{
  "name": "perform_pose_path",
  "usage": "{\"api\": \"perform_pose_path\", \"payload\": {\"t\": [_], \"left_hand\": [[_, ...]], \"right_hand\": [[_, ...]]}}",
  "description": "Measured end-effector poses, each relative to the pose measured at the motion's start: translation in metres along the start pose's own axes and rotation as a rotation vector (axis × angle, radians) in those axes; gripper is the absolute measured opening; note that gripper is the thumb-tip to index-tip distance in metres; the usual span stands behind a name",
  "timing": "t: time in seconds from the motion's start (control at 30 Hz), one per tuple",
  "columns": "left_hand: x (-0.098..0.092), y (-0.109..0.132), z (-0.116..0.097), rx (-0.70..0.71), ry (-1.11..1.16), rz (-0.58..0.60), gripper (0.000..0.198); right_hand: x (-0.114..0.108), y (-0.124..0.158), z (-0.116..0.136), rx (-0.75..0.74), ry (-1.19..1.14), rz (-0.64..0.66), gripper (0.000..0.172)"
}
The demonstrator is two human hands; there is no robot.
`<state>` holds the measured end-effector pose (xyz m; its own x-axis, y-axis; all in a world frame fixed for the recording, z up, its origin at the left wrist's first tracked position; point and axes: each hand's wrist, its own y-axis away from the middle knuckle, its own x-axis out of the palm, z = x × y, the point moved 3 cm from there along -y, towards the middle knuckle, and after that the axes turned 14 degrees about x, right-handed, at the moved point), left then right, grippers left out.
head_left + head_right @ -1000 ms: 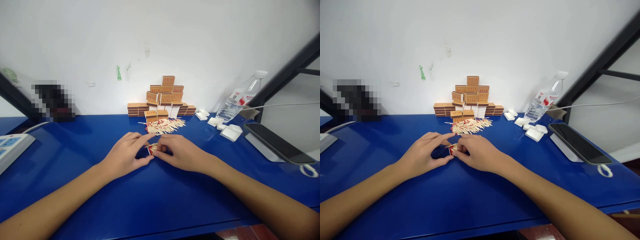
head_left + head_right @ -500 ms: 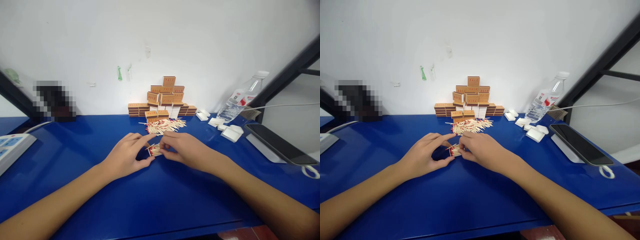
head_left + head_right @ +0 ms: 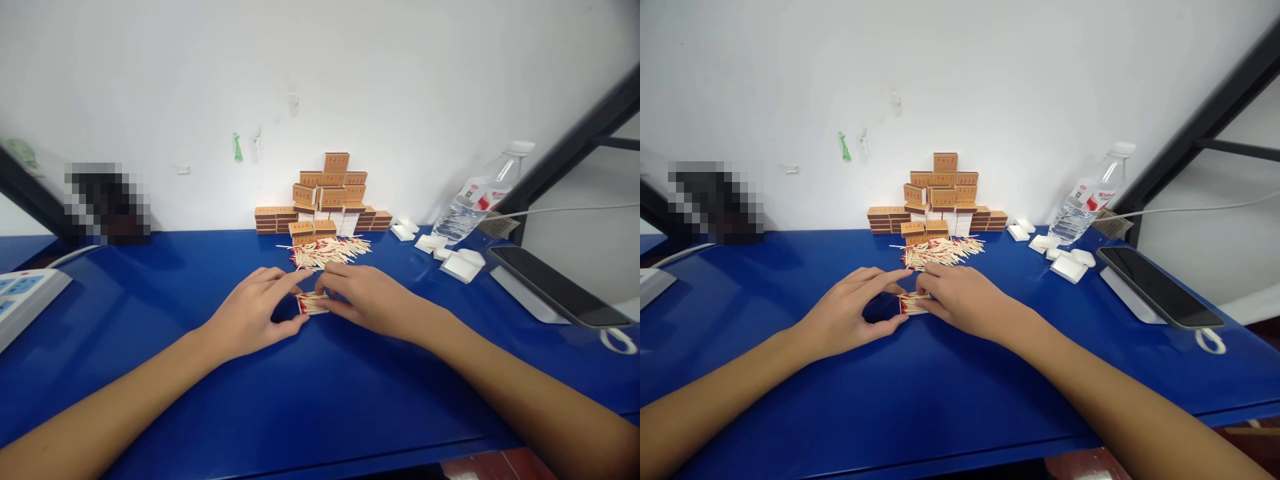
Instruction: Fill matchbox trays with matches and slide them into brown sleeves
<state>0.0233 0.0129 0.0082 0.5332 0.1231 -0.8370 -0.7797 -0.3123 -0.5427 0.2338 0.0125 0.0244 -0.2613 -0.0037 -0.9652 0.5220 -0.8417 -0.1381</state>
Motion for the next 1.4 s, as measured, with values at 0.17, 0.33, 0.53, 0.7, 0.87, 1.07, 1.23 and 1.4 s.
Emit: {"api": "perform_pose_path", "payload": {"t": [0.17,0.33,0.53,0.7,0.87,1.07,1.23,1.4], "left_hand": [[0.0005,0.0007,0.0006,0.000,0.014,0.002,0.060],[0.0006,0.0002,0.0015,-0.024,0.031,0.013,0.063],[0.0015,0.0002,0.0011,-0.036,0.047,0.016,0.060],[0.0013,0.0005,0.0006,-0.035,0.045,0.014,0.062],[0.0012,0.0008,0.0011,-0.036,0.047,0.013,0.062],[0.0014,0.0006,0.0008,-0.023,0.039,0.005,0.062],[0.0010,0.0003,0.0003,-0.035,0.051,0.016,0.064],[0.0001,0.0000,-0.0005,-0.031,0.044,0.002,0.064]], "right_hand": [[0.0016,-0.0006,-0.0004,0.017,-0.034,0.054,0.010],[-0.0018,0.0004,-0.0050,0.043,-0.100,0.065,0.008],[0.0002,-0.0005,-0.0078,0.095,-0.155,0.126,0.009],[-0.0041,-0.0012,-0.0083,0.089,-0.135,0.100,0.011],[-0.0041,-0.0021,-0.0050,0.063,-0.163,0.036,0.009],[0.0036,-0.0029,0.0000,0.062,-0.094,-0.018,0.007],[0.0036,-0.0018,-0.0012,0.072,-0.083,-0.023,0.007],[-0.0029,-0.0011,-0.0065,0.090,-0.096,-0.034,0.010]]}}
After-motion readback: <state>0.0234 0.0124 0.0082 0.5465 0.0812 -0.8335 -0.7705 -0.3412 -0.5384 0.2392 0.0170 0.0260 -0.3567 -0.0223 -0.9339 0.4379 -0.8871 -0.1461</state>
